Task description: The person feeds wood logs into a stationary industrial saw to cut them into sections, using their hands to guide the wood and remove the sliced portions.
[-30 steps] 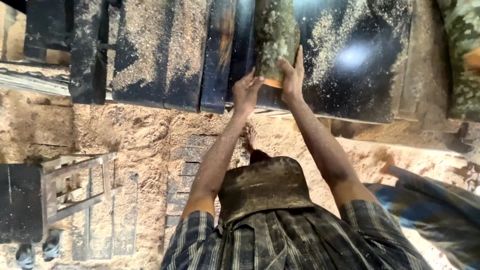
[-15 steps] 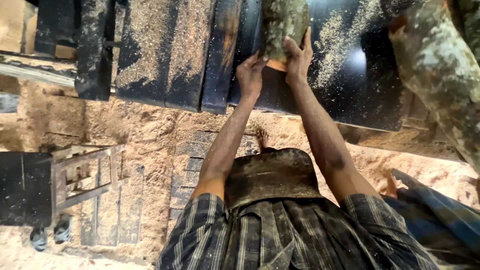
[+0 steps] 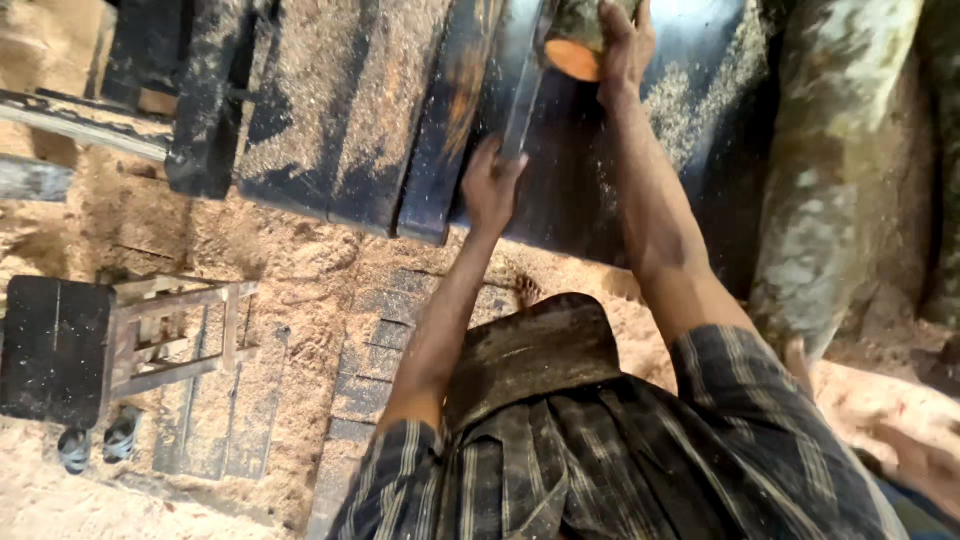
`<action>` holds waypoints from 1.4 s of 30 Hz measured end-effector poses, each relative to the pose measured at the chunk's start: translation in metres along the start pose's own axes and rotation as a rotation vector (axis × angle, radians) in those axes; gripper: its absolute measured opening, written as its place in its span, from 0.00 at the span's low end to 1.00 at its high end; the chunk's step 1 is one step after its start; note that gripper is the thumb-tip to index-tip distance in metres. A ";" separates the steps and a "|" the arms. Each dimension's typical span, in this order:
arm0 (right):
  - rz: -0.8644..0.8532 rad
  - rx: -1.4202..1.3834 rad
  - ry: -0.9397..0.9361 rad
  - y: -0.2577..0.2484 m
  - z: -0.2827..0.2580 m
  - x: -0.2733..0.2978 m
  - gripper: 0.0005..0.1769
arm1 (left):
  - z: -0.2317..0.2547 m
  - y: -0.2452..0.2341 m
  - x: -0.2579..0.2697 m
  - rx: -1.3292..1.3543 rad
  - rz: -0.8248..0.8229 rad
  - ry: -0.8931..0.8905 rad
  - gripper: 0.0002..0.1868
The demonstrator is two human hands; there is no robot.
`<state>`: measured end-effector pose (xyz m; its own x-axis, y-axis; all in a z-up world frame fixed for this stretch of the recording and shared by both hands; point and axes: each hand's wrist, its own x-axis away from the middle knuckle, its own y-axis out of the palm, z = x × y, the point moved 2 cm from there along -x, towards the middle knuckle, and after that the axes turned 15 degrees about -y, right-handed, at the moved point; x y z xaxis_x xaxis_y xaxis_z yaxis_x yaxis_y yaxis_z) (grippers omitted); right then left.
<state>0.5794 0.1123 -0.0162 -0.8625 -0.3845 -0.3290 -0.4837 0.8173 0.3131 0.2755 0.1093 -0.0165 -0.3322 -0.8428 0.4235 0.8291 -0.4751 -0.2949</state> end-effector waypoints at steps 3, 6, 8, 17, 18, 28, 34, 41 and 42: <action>-0.019 0.055 -0.001 0.001 0.028 -0.058 0.36 | -0.005 -0.006 0.008 -0.085 0.240 0.506 0.33; -0.085 0.531 0.042 -0.026 0.037 -0.099 0.33 | -0.018 0.003 0.000 -0.057 0.237 0.499 0.33; -0.106 0.545 -0.120 -0.059 0.034 -0.093 0.33 | -0.022 0.003 -0.011 -0.070 0.232 0.497 0.34; 0.086 0.341 0.192 -0.194 -0.054 0.012 0.47 | -0.033 0.008 -0.003 -0.016 0.098 0.366 0.39; 0.085 0.397 0.240 -0.192 -0.065 0.010 0.49 | -0.033 0.008 0.000 0.047 0.079 0.344 0.40; -0.186 0.521 0.277 -0.100 -0.114 0.029 0.72 | -0.020 -0.008 0.041 -0.133 -0.087 0.247 0.61; -0.234 0.851 0.141 -0.057 -0.169 0.206 0.73 | -0.014 -0.002 0.094 -0.255 -0.560 0.452 0.76; -0.299 0.491 0.362 -0.022 -0.248 0.435 0.86 | -0.114 -0.142 0.230 -0.252 -0.741 0.181 0.59; -0.278 0.505 0.417 -0.016 -0.260 0.460 0.87 | -0.129 -0.154 0.238 -0.396 -0.736 0.105 0.57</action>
<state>0.1520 -0.1892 0.0596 -0.7508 -0.6575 0.0630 -0.6533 0.7251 -0.2177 0.0108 -0.0514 0.0189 -0.7829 -0.2929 0.5489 0.1720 -0.9498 -0.2614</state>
